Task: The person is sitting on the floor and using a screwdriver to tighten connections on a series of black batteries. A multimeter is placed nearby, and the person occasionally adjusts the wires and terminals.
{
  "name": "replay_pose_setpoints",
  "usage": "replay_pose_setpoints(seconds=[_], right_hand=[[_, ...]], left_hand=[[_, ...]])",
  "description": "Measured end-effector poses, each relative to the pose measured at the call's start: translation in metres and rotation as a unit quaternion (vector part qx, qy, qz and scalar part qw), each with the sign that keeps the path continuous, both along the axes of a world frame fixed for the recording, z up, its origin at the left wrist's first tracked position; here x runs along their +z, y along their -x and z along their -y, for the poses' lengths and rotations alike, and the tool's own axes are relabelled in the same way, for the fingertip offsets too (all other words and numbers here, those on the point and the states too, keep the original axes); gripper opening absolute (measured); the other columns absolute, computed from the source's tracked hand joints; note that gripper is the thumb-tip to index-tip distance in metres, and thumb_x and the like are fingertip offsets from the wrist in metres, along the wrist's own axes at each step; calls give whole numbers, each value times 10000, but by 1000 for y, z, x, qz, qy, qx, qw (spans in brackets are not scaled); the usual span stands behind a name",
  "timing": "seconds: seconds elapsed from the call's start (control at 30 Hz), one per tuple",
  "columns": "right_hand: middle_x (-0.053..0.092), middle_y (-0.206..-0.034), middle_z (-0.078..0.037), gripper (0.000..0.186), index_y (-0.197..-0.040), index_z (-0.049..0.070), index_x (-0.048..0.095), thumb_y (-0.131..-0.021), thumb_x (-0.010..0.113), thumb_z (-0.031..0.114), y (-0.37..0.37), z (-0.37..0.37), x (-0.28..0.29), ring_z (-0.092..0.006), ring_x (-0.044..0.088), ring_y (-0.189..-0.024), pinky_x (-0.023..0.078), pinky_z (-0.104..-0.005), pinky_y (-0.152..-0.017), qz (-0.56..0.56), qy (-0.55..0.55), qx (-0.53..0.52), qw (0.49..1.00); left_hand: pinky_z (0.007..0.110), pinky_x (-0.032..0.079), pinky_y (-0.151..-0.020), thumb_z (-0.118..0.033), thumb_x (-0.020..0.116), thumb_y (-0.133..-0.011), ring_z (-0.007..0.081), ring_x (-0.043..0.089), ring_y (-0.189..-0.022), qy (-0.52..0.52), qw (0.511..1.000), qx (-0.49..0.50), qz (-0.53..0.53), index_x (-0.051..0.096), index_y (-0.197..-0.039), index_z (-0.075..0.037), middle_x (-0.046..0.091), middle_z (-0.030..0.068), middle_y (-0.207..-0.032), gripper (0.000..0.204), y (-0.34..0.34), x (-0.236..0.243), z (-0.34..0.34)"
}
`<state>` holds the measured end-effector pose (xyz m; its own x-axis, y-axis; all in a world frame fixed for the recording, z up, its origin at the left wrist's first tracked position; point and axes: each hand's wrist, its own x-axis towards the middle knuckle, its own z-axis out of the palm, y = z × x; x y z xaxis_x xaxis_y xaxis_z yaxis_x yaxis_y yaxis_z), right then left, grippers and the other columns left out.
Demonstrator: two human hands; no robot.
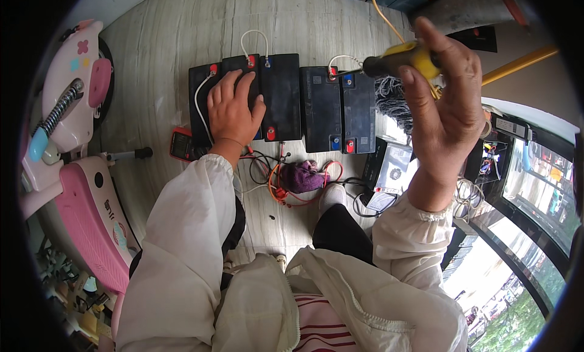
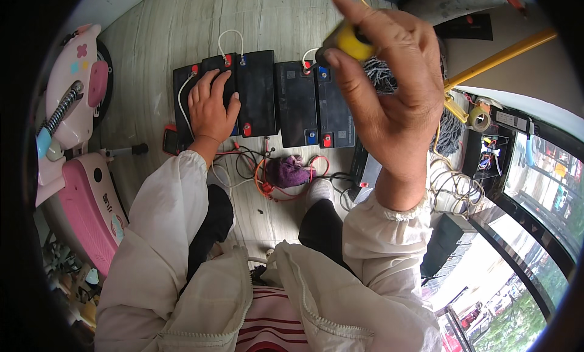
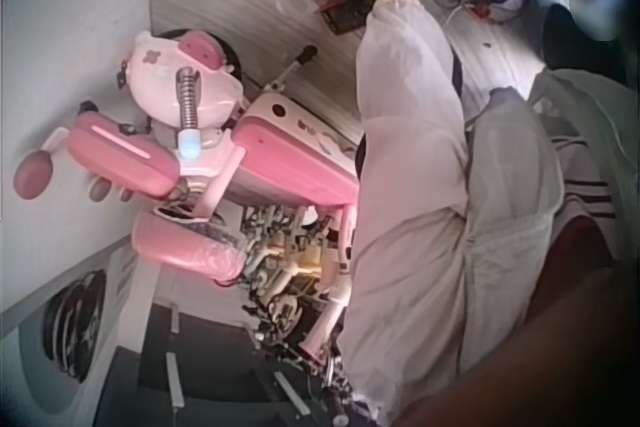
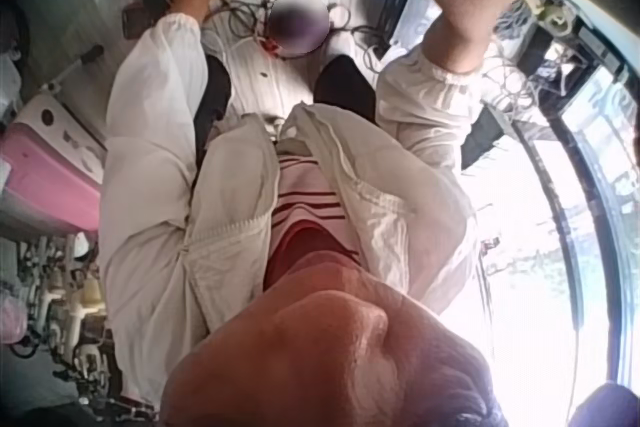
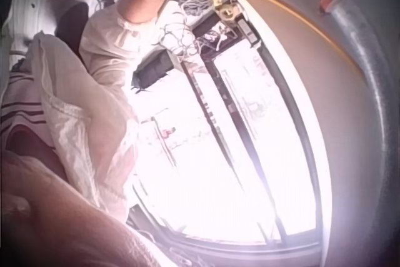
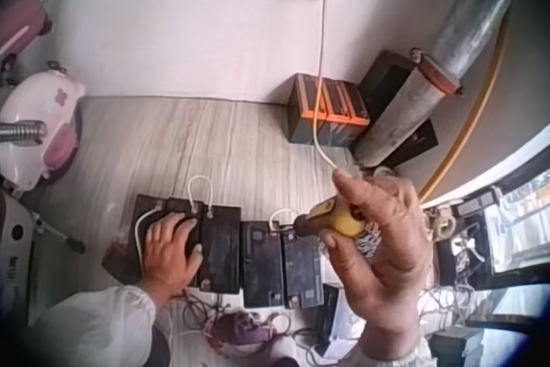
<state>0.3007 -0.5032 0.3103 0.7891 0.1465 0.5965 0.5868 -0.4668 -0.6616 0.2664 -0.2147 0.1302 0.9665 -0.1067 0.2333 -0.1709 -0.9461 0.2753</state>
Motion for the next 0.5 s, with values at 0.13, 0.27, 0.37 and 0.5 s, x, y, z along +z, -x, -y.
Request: replay_pose_setpoints(seconds=[0.13, 0.27, 0.37, 0.5], right_hand=[[688, -1111, -73, 411, -1234, 49, 718, -831, 802, 47, -8, -5, -5, -198, 628, -987, 507, -296, -868, 2, -97, 28, 995], [684, -1180, -106, 427, -1270, 32, 681, -853, 771, 27, -4, -7, 2, -223, 638, -1069, 508, -317, -919, 26, 15, -10, 999], [615, -1363, -170, 420, -1347, -12, 595, -939, 695, 3, 0, -1, 4, -260, 603, -1256, 499, -376, -1031, 18, 116, -16, 993], [599, -1406, -174, 428, -1362, -20, 578, -954, 702, 14, -6, -4, -6, -257, 593, -1299, 487, -381, -1058, -10, -25, 42, 999]], left_hand=[[469, 346, -1130, -287, 674, -878, 328, 486, -1312, 0, 1000, 0, 1, 591, -1357, -157, 533, 93, -1412, 503, 0, 0, 0], [469, 347, -1129, -287, 674, -879, 330, 487, -1311, 0, 1000, 0, -1, 588, -1360, -155, 533, 95, -1411, 507, 1, 0, -1], [470, 348, -1129, -287, 674, -879, 331, 486, -1310, 3, 1000, -1, -2, 586, -1362, -156, 532, 96, -1412, 508, 0, 1, 0], [472, 349, -1126, -287, 673, -881, 332, 485, -1309, 0, 1000, -1, 1, 588, -1361, -158, 530, 97, -1413, 505, 0, 1, 0]])
